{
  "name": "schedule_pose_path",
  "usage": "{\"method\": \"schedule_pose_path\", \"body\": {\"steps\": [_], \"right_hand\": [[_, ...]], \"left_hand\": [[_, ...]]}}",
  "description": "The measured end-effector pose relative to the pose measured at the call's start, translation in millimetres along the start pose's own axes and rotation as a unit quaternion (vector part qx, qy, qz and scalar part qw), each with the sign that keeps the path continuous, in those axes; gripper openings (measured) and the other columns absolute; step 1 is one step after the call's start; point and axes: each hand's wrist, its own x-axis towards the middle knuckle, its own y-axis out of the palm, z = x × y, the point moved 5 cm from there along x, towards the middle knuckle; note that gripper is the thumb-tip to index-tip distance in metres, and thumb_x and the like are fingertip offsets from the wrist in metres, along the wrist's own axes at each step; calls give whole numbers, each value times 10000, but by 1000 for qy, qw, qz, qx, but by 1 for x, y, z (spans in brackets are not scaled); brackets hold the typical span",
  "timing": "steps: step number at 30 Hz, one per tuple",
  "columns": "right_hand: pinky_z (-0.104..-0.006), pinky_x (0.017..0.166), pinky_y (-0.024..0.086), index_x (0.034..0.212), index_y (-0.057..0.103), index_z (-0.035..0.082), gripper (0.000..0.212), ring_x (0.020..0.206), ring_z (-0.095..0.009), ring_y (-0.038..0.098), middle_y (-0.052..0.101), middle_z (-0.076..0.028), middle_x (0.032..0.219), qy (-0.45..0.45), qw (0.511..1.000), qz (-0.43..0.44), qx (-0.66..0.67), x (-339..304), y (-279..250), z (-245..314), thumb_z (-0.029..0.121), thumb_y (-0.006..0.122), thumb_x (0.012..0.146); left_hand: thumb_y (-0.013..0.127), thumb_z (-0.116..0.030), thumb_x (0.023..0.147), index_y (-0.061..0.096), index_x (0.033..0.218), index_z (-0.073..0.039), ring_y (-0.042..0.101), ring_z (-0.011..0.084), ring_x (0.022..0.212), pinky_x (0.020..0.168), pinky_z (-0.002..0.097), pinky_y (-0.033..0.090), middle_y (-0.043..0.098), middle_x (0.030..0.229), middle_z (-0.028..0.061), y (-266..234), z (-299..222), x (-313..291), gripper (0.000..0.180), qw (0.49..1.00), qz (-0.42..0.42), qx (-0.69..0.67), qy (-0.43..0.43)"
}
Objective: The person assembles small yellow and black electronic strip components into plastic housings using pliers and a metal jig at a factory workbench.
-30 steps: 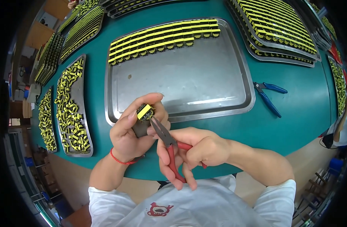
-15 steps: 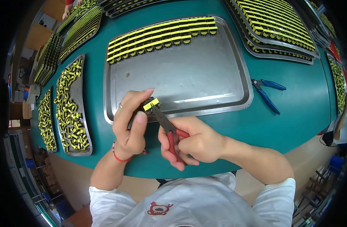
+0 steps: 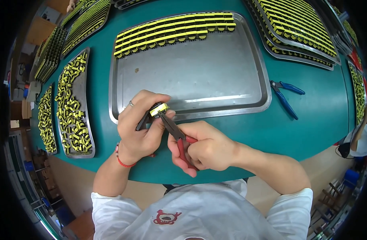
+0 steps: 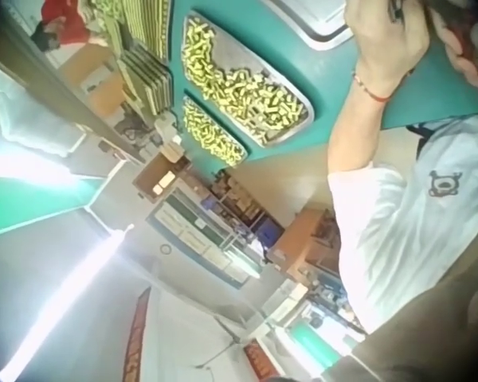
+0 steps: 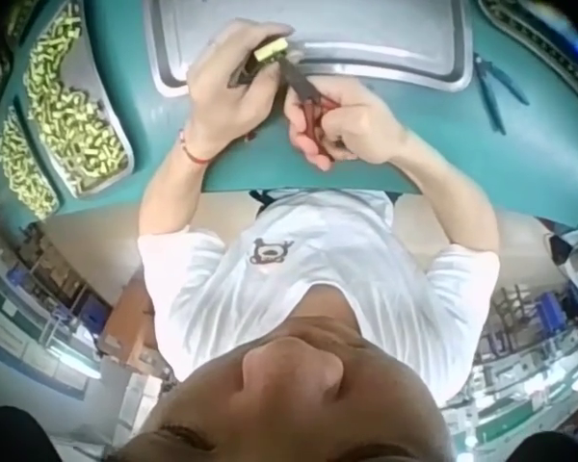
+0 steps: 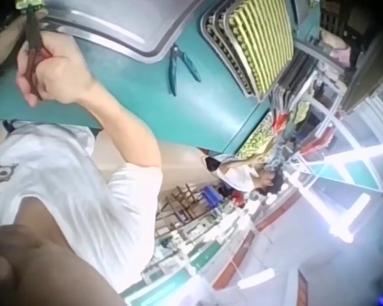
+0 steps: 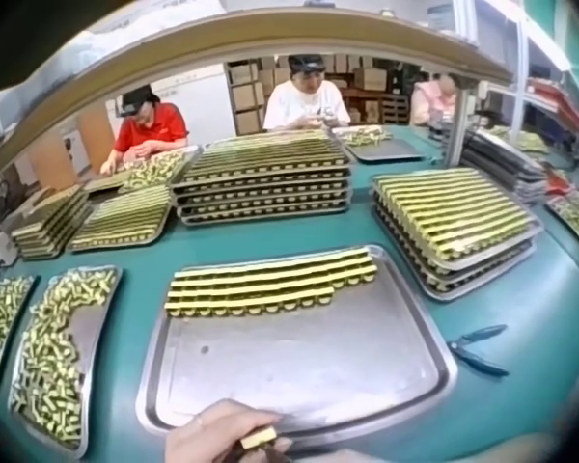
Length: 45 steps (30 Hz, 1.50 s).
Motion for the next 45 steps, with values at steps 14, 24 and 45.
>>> {"method": "schedule_pose_path", "body": {"steps": [14, 24, 45], "right_hand": [[-306, 394, 433, 931, 489, -24, 332, 596, -282, 626, 606, -204, 776, -1, 1000, 12, -6, 2, 2, 1, -83, 394, 619], [-290, 378, 359, 923, 484, -16, 325, 559, -235, 601, 593, -178, 717, 23, 1000, -17, 12, -1, 2, -1, -99, 377, 627], [-364, 491, 535, 970, 488, -23, 367, 682, -322, 668, 615, -194, 825, 20, 1000, 5, 7, -2, 3, 8, -92, 398, 621]], "left_hand": [[652, 151, 725, 656, 1023, 35, 568, 121, 603, 513, 254, 443, 615, 832, 99, 3, 4, -4, 319, 997, -4, -35, -75], [710, 113, 736, 668, 1010, 26, 510, 100, 583, 484, 237, 379, 592, 783, 66, 5, 6, -3, 291, 997, -35, -23, -72], [687, 58, 834, 650, 1046, 53, 541, 92, 715, 609, 225, 419, 595, 849, 59, 7, 13, -10, 215, 978, -32, -84, -187]]}}
